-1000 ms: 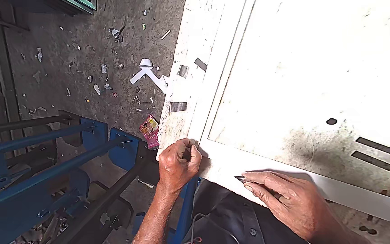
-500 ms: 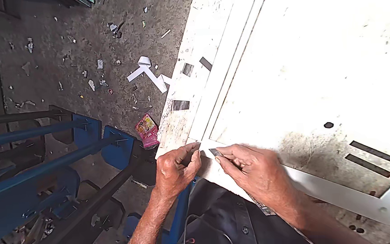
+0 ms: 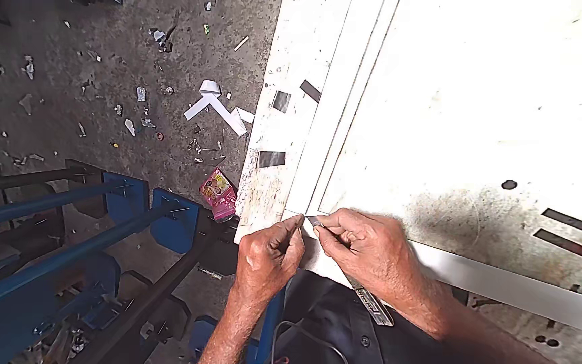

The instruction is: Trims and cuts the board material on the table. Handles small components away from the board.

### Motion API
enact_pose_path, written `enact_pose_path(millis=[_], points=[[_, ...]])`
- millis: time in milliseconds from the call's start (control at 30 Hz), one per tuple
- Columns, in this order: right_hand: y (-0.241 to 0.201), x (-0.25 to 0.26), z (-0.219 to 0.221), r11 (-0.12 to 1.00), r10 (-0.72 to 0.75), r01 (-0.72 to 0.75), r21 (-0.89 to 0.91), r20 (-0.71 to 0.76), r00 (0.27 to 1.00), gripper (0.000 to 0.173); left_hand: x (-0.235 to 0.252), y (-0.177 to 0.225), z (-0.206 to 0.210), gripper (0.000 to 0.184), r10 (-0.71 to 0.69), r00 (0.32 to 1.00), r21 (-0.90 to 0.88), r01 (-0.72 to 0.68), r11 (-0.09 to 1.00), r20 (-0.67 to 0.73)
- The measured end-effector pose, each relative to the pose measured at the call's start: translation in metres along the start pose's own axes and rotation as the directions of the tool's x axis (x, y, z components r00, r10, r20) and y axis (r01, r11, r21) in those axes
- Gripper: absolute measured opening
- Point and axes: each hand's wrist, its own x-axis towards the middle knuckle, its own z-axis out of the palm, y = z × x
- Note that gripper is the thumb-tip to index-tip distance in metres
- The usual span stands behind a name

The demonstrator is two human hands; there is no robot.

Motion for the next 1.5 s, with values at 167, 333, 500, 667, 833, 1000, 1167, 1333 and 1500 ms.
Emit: enact_pose_path(millis=[167,333,500,667,833,1000,1167,1333,1500], points=[[0.0,0.0,0.0,1.0,0.006,-0.006,0.0,-0.005,1.0,0.017,-0.002,-0.004,0.003,0.024,0.071,0.997,0.062,-0.07,0.996,-0.017],[-0.001,0.002,0.0,1.0,0.01,-0.011,-0.003,-0.008,1.0,0.017,-0.002,-0.006,0.004,0.024,0.091,0.996,0.064,-0.089,0.994,-0.02],[-0.001,0.002,0.002,1.0,0.008,-0.008,0.005,-0.009,1.0,0.017,-0.003,-0.008,0.004,0.024,0.128,0.992,0.09,-0.125,0.988,-0.021],[-0.001,0.001,0.004,1.0,-0.004,0.005,0.015,-0.023,1.0,0.017,-0.004,-0.01,0.002,0.025,0.15,0.989,0.111,-0.148,0.983,-0.006],[0.001,-0.001,0.003,0.999,-0.023,0.024,0.028,-0.028,0.999,0.017,-0.006,-0.014,0.003,0.026,0.181,0.983,0.126,-0.179,0.976,-0.005],[0.002,-0.002,0.003,0.999,-0.026,0.026,0.027,-0.026,0.999,0.018,-0.006,-0.015,0.003,0.027,0.198,0.98,0.125,-0.196,0.973,-0.007],[0.002,-0.001,0.004,0.999,-0.027,0.027,0.031,-0.027,0.999,0.018,-0.007,-0.015,0.003,0.027,0.19,0.982,0.116,-0.187,0.975,-0.019],[0.002,-0.002,0.002,0.998,-0.04,0.041,0.04,-0.014,0.999,0.018,-0.007,-0.017,0.004,0.025,0.2,0.979,0.092,-0.197,0.976,-0.032],[0.004,-0.003,0.002,0.997,-0.058,0.059,0.047,-0.008,0.998,0.018,-0.008,-0.019,0.003,0.024,0.221,0.974,0.053,-0.219,0.974,-0.049]])
